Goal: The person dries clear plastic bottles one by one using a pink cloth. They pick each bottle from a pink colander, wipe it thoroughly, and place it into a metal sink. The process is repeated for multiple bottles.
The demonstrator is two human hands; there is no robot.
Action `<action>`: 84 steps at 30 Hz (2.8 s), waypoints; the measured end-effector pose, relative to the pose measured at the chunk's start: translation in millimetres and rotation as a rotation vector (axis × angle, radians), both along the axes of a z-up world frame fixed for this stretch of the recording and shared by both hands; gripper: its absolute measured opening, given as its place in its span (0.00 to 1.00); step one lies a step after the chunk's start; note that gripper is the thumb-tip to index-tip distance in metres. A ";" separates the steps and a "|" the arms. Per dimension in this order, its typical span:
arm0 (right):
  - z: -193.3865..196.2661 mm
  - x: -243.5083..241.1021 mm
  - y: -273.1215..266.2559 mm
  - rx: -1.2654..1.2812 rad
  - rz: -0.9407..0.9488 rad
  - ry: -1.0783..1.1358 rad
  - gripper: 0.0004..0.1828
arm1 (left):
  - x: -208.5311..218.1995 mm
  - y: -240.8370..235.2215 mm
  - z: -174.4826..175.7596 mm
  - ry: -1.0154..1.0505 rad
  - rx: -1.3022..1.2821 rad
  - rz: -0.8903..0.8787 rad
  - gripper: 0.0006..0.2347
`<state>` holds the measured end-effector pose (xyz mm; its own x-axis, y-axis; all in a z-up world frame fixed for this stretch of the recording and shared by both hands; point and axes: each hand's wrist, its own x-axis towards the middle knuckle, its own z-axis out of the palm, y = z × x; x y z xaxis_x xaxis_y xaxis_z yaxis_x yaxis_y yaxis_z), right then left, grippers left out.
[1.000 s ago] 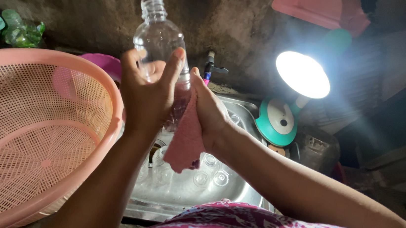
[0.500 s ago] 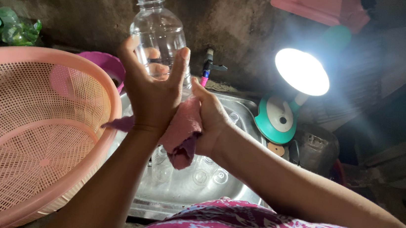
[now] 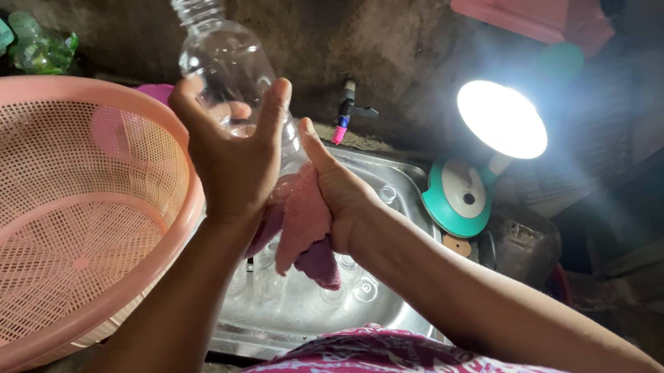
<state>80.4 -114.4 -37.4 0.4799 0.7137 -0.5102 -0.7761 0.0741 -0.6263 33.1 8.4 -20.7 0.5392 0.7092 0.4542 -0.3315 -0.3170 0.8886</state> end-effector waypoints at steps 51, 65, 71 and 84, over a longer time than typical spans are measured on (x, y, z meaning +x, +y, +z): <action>19.9 20.6 147.2 0.051 0.325 -0.659 0.17 | -61.3 199.9 -72.4 0.056 -1.396 -0.173 0.20; -33.3 31.3 233.7 -0.117 0.361 -0.491 0.18 | -44.0 224.0 -105.5 0.054 -1.450 -0.093 0.19; -38.2 41.0 241.3 -0.259 0.403 -0.590 0.19 | -25.1 224.5 -111.0 0.031 -1.527 0.013 0.18; -62.3 57.0 260.8 -0.347 0.388 -0.652 0.23 | -0.6 226.4 -122.6 -0.026 -1.528 0.068 0.22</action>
